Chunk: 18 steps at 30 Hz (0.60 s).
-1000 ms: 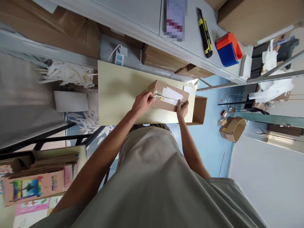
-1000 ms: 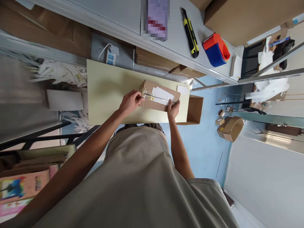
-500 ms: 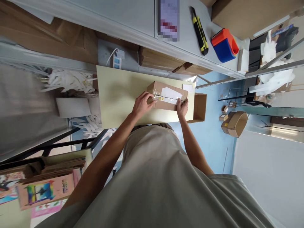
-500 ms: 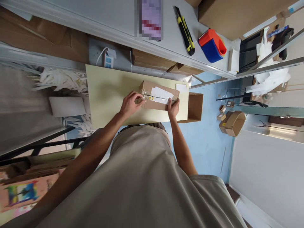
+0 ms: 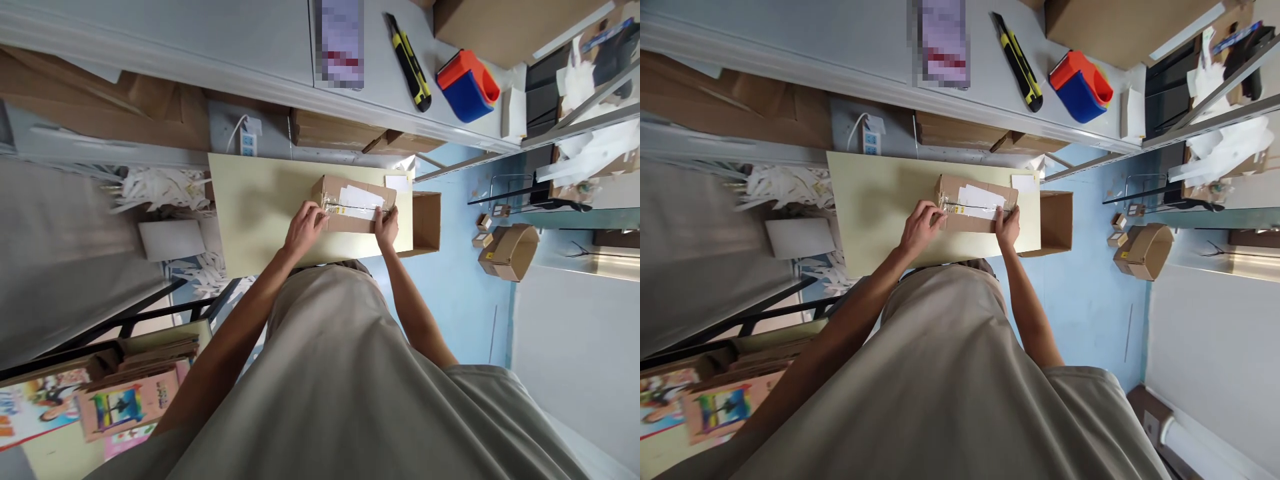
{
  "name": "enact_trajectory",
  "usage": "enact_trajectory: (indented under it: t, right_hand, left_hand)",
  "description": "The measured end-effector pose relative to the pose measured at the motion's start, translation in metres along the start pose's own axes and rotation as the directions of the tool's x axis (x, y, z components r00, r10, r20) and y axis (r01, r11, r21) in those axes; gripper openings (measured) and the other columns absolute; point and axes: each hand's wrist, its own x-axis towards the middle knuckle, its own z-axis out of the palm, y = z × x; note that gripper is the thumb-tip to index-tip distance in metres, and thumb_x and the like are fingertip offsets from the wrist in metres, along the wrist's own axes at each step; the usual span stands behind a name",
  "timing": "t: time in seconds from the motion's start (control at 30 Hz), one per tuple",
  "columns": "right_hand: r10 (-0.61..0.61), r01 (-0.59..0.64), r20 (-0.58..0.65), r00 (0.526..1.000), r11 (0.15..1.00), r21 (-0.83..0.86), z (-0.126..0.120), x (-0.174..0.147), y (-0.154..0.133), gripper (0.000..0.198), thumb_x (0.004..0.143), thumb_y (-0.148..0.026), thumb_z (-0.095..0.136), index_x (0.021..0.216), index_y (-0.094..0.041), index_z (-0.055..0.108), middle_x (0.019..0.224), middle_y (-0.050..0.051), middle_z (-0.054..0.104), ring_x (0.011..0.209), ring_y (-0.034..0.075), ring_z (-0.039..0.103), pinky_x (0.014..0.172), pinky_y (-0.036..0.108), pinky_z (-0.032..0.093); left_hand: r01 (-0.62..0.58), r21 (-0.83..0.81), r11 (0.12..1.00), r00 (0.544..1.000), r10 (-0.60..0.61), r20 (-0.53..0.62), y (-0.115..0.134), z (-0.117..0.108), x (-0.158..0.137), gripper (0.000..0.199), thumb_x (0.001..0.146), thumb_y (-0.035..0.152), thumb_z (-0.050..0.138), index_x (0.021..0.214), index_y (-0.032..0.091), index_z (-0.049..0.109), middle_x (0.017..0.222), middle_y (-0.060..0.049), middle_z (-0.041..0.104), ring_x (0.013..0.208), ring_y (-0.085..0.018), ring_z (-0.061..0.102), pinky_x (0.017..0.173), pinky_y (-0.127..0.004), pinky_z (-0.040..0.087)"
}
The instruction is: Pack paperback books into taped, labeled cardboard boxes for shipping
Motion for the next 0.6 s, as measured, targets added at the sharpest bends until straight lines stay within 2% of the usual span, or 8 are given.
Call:
enact_trajectory:
  t: [0.13,0.2,0.27,0.33,0.4,0.5,0.6]
  right_hand:
    - [0.009,-0.011,0.032,0.999,0.998,0.054,-0.006,-0.003,-0.008,0.085,0.111,-0.079,0.043,0.166,-0.014,0.045,0.165,0.031,0.064,0.151,0.044,0.066,0.122,0.063,0.056]
    - [0.026,-0.03,0.061,0.998,0.997,0.078,-0.012,0.001,-0.01,0.078,0.109,-0.079,0.05,0.158,-0.018,0.05,0.155,0.028,0.071,0.141,0.043,0.071,0.118,0.061,0.058]
    - [0.047,-0.059,0.113,0.992,0.993,0.106,-0.021,0.009,-0.01,0.07,0.106,-0.081,0.056,0.146,-0.022,0.056,0.138,0.023,0.079,0.126,0.041,0.076,0.11,0.057,0.061]
    - [0.053,-0.076,0.161,0.986,0.987,0.144,-0.031,0.018,-0.008,0.063,0.105,-0.083,0.058,0.132,-0.025,0.061,0.124,0.018,0.082,0.115,0.037,0.077,0.102,0.051,0.062]
    - [0.031,-0.065,0.184,0.982,0.981,0.18,-0.04,0.025,-0.006,0.062,0.104,-0.085,0.057,0.119,-0.025,0.065,0.118,0.016,0.084,0.11,0.034,0.077,0.097,0.046,0.062]
    - [-0.024,-0.011,0.185,0.982,0.983,0.183,-0.049,0.026,-0.005,0.067,0.102,-0.089,0.056,0.104,-0.023,0.069,0.108,0.015,0.084,0.105,0.031,0.077,0.091,0.04,0.062]
    - [-0.098,0.07,0.162,0.982,0.983,0.167,-0.055,0.023,-0.004,0.071,0.102,-0.091,0.055,0.093,-0.022,0.07,0.094,0.014,0.081,0.099,0.031,0.077,0.087,0.04,0.063]
  left_hand:
    - [0.115,-0.013,0.993,0.993,-0.115,0.016,0.007,-0.001,-0.002,0.011,0.108,0.027,0.071,0.118,0.024,0.069,0.116,-0.01,0.075,0.112,-0.026,0.075,0.106,-0.04,0.06]
    - [0.197,-0.051,0.979,0.98,-0.197,0.01,0.008,-0.002,0.002,0.025,0.105,0.028,0.076,0.129,0.023,0.068,0.105,-0.006,0.077,0.105,-0.025,0.076,0.104,-0.04,0.06]
    - [0.29,-0.113,0.95,0.955,-0.296,-0.037,0.008,-0.005,0.012,0.037,0.102,0.033,0.08,0.135,0.022,0.068,0.104,-0.006,0.079,0.1,-0.023,0.077,0.1,-0.037,0.061]
    - [0.363,-0.173,0.916,0.926,-0.375,-0.042,0.006,-0.008,0.026,0.032,0.102,0.04,0.08,0.127,0.02,0.074,0.11,-0.01,0.083,0.101,-0.023,0.079,0.096,-0.034,0.062]
    - [0.415,-0.189,0.89,0.909,-0.416,0.034,0.006,-0.012,0.039,0.026,0.102,0.045,0.079,0.108,0.02,0.079,0.11,-0.012,0.086,0.102,-0.025,0.081,0.092,-0.034,0.06]
    - [0.451,-0.112,0.885,0.89,-0.437,0.129,0.007,-0.019,0.051,0.028,0.099,0.046,0.08,0.087,0.021,0.08,0.097,-0.01,0.087,0.097,-0.028,0.081,0.087,-0.036,0.057]
    - [0.425,-0.023,0.905,0.902,-0.421,0.091,0.01,-0.024,0.047,0.029,0.099,0.042,0.078,0.078,0.022,0.078,0.088,-0.008,0.082,0.093,-0.028,0.079,0.087,-0.037,0.057]
